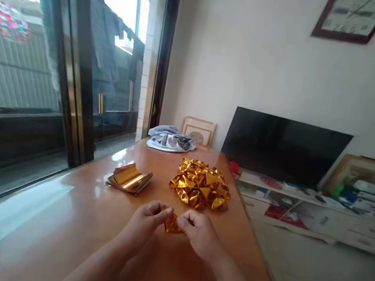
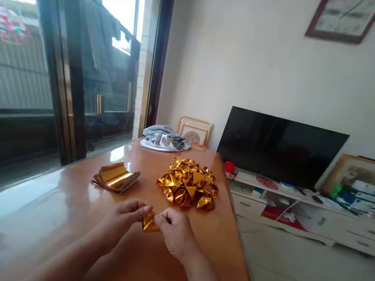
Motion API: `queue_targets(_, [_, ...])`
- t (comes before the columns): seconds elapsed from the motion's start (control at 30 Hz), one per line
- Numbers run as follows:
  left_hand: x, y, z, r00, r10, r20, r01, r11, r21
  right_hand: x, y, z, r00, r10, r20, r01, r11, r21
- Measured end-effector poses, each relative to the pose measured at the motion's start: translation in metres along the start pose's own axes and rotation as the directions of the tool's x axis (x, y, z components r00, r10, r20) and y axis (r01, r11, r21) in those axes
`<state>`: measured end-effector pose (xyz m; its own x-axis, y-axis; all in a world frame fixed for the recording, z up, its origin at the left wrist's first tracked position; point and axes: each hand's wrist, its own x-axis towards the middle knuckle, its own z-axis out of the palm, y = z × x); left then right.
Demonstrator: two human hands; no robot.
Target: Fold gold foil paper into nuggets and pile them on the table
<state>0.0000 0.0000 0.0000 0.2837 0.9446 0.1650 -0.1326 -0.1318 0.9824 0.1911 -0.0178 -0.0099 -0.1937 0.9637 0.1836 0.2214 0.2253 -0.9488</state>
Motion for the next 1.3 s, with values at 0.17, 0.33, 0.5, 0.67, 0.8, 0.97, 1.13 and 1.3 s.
queue_targets(0.17, [0.001,0.002,-0.004,0.999,0.019,-0.041,-0.017,0.999,0.049,0.001,-0.005,-0.001,1.0,0.024,0.013,-0.025,0.998,0.065])
queue_targets(0.33, [-0.001,0.001,0.004,0.998,-0.011,-0.056,0.013,0.999,0.05,-0.001,-0.005,0.005,0.998,0.05,0.049,-0.058,0.984,0.17])
queue_targets(0.5, [-0.002,0.003,0.007,0.996,0.006,-0.089,-0.004,1.0,0.019,-0.002,0.0,0.004,0.998,0.059,0.036,-0.063,0.986,0.153])
queue_targets(0.67, [0.001,0.0,0.003,0.976,0.085,-0.201,-0.079,0.996,0.039,-0.001,-0.007,0.002,0.998,0.044,-0.049,-0.039,0.994,0.106])
queue_targets(0.8, [0.0,-0.006,0.005,0.951,0.231,-0.207,-0.181,0.955,0.234,-0.001,-0.01,0.003,0.99,-0.013,-0.143,0.018,0.999,0.031])
queue_targets(0.97, [-0.002,-0.009,0.012,0.953,0.251,-0.172,-0.195,0.938,0.288,-0.001,-0.006,0.006,0.973,-0.085,-0.213,0.069,0.994,-0.083])
queue_targets(1.13, [-0.002,-0.007,0.015,0.964,0.185,-0.192,-0.156,0.975,0.155,-0.005,-0.008,0.012,0.974,-0.12,-0.192,0.109,0.992,-0.063])
queue_targets(1.3, [-0.003,-0.005,0.015,0.965,0.139,-0.221,-0.115,0.987,0.115,-0.007,-0.004,0.018,0.976,-0.136,-0.169,0.132,0.991,-0.033])
